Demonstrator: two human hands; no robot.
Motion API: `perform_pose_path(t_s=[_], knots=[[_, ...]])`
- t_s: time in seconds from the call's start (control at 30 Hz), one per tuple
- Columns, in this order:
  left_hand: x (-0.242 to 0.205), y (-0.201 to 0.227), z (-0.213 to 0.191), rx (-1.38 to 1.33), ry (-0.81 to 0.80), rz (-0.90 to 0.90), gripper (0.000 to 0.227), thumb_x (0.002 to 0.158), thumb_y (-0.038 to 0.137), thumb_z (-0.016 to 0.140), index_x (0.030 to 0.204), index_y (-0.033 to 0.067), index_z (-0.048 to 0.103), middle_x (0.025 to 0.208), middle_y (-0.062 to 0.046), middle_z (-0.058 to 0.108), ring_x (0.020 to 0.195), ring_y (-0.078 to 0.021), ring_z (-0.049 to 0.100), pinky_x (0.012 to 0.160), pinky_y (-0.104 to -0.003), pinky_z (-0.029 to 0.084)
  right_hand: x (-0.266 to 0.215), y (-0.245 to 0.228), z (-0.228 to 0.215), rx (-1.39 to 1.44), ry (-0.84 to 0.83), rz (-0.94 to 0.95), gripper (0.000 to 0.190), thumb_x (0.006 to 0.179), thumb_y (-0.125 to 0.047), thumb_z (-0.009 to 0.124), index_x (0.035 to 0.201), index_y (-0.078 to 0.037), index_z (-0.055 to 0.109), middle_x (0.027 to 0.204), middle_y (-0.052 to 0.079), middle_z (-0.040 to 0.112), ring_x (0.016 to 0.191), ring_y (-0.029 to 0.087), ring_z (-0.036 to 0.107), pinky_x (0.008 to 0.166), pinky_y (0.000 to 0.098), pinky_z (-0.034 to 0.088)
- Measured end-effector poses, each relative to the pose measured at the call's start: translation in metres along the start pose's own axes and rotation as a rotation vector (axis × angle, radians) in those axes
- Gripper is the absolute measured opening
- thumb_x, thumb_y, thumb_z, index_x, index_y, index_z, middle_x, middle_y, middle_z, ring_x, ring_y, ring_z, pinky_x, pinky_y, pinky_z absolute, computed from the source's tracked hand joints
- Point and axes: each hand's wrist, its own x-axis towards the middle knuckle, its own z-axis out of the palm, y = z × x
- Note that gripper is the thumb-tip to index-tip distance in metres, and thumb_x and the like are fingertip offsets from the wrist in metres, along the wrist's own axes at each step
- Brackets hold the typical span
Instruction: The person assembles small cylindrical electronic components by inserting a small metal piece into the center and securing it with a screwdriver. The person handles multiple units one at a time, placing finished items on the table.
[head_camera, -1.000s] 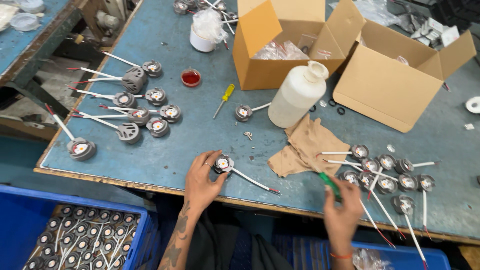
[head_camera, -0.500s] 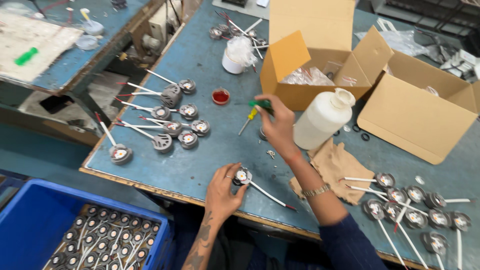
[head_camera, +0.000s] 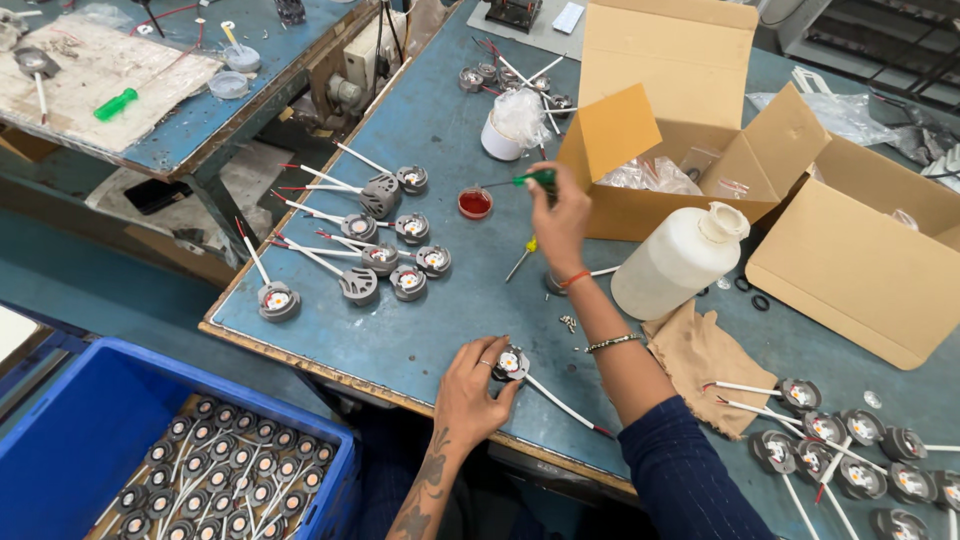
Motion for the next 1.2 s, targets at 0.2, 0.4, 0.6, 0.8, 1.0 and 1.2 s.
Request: perform_pose_path(t_s=[0.2, 0.4, 0.6, 0.8, 1.0, 1.2], knots=[[-0.001, 0.0, 0.002, 0.007, 0.019, 0.017, 0.059, 0.07, 0.01, 0.083, 0.126, 0.0042, 0.065, 0.123, -0.012, 0.067, 0.112, -0.0341, 0.064, 0.091, -0.041, 0.054, -0.011, 0.035, -0.026, 0.76, 0.194, 0.363, 0.02, 0.097, -0.006, 0.068, 0.114, 0.003, 0.064, 0.104, 0.01, 0.07, 0.09, 0.019, 0.075, 0.082, 0.0285, 0.063], [-0.003, -0.003, 0.002, 0.004, 0.051, 0.069, 0.059, 0.071, 0.01, 0.082, 0.127, 0.0045, 0.065, 0.124, -0.013, 0.066, 0.114, -0.0354, 0.063, 0.094, -0.042, 0.053, -0.08, 0.014, -0.099, 1.022, 0.18, 0.507, 0.022, 0.1, -0.008, 0.067, 0.118, 0.003, 0.062, 0.112, 0.01, 0.068, 0.105, 0.02, 0.07, 0.096, 0.0293, 0.059], [-0.004, -0.01, 0.004, 0.004, 0.036, 0.072, 0.057, 0.072, 0.011, 0.082, 0.126, 0.0067, 0.065, 0.124, -0.011, 0.067, 0.114, -0.0349, 0.064, 0.094, -0.041, 0.054, -0.16, -0.053, -0.175, 0.704, 0.133, 0.492, 0.022, 0.102, -0.005, 0.065, 0.122, 0.004, 0.062, 0.114, 0.014, 0.07, 0.104, 0.019, 0.07, 0.094, 0.0314, 0.059], [-0.005, -0.008, 0.002, 0.011, 0.02, 0.056, 0.057, 0.073, 0.012, 0.082, 0.127, 0.0083, 0.066, 0.125, -0.01, 0.067, 0.113, -0.0334, 0.064, 0.093, -0.041, 0.054, -0.197, -0.077, -0.196, 0.528, 0.062, 0.437, 0.023, 0.1, -0.001, 0.064, 0.122, 0.005, 0.061, 0.117, 0.016, 0.069, 0.11, 0.022, 0.071, 0.097, 0.0358, 0.061], [-0.005, -0.005, 0.0, 0.009, 0.011, 0.051, 0.057, 0.073, 0.013, 0.082, 0.128, 0.0082, 0.065, 0.126, -0.01, 0.066, 0.113, -0.0325, 0.064, 0.093, -0.041, 0.054, -0.209, -0.078, -0.195, 0.465, -0.036, 0.368, 0.02, 0.101, 0.002, 0.062, 0.121, 0.005, 0.06, 0.118, 0.017, 0.07, 0.113, 0.02, 0.07, 0.1, 0.0344, 0.059], [-0.005, -0.006, 0.002, 0.017, 0.004, 0.036, 0.057, 0.074, 0.013, 0.082, 0.128, 0.0079, 0.065, 0.126, -0.009, 0.066, 0.113, -0.0319, 0.064, 0.092, -0.04, 0.054, -0.211, -0.079, -0.194, 0.415, -0.07, 0.358, 0.02, 0.101, 0.002, 0.062, 0.121, 0.005, 0.06, 0.118, 0.018, 0.071, 0.112, 0.02, 0.069, 0.099, 0.0324, 0.058]])
